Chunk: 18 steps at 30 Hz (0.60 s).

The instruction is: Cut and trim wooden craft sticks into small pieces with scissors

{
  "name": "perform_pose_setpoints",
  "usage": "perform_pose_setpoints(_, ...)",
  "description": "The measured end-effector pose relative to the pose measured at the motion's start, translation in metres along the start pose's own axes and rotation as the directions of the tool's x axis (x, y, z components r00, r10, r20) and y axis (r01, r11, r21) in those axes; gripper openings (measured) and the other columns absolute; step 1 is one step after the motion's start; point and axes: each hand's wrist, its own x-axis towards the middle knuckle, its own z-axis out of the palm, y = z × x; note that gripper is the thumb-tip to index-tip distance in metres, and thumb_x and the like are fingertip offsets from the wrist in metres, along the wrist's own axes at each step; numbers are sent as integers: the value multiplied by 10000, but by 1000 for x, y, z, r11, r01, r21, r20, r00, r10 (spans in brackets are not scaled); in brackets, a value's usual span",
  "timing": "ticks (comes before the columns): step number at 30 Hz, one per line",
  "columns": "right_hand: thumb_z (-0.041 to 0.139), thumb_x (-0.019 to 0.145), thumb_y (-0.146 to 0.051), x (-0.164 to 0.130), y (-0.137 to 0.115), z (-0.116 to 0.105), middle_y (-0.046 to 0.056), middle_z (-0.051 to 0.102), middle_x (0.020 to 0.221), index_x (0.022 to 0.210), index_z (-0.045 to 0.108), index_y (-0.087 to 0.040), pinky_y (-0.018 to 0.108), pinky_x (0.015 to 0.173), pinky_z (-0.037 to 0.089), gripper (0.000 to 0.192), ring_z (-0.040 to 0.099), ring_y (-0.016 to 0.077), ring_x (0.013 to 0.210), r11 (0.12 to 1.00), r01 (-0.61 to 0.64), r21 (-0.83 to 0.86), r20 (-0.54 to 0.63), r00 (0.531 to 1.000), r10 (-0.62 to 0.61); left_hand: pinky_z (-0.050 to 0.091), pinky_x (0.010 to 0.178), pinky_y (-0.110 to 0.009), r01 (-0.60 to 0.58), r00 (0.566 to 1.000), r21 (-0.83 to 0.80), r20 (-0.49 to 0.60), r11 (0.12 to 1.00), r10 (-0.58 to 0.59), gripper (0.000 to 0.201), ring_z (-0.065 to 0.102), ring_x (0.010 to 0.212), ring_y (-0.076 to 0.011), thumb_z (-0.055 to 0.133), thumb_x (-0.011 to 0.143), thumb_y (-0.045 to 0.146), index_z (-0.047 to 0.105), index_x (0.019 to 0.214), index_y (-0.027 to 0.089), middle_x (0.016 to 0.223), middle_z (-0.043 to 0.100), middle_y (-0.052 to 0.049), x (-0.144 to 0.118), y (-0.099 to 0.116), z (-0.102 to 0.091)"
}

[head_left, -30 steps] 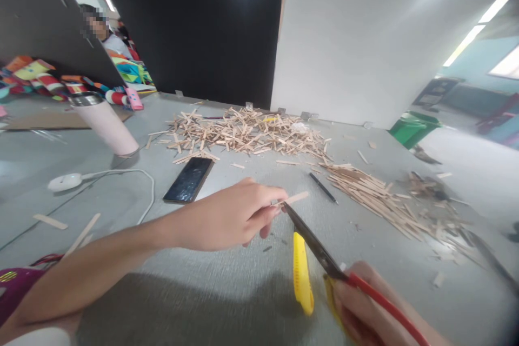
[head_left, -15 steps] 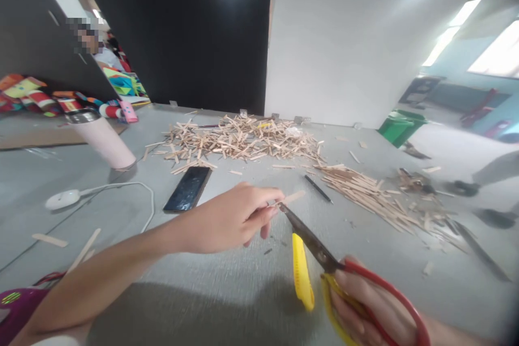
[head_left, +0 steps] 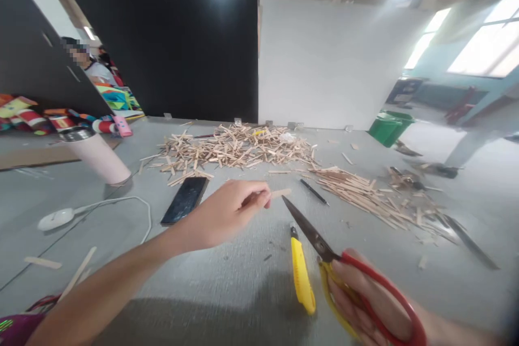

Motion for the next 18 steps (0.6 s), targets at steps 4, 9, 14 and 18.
perform_pose_setpoints(4,525,903,-903,-10,-25,12,-62,407,379,533,447,-235,176,354,367,767,377,58,314,975,180,-131,28,984,-178,270,560,-282,-7,999,-18,-34,1000,6,371,362,596,-114,435,1136,383,610,869,194,677,433,56,-6,6,-8)
perform_pose_setpoints(9,528,907,-902,-22,-46,22,-66,450,455,709,509,-248,250,463,476,684,436,103,409,938,248,-241,22,968,-250,311,537,-242,22,999,-146,46,989,-15,151,361,593,-118,459,1126,330,563,1205,253,697,430,85,-23,11,-20)
perform_pose_setpoints(14,484,961,-864,-29,-36,17,-7,555,681,807,527,-226,318,602,545,658,544,144,582,905,320,-279,74,947,-312,354,537,-200,55,996,-242,78,969,-37,95,369,585,-103,463,1129,296,473,1222,279,709,506,102,-35,8,-32)
perform_pose_setpoints(18,499,1008,-800,-32,-20,10,-6,590,739,917,546,-212,248,543,433,597,521,118,579,936,269,-229,112,962,-249,426,543,-186,44,993,-249,120,968,-14,100,518,539,-72,507,1129,318,559,1104,237,738,674,71,-36,10,-39)
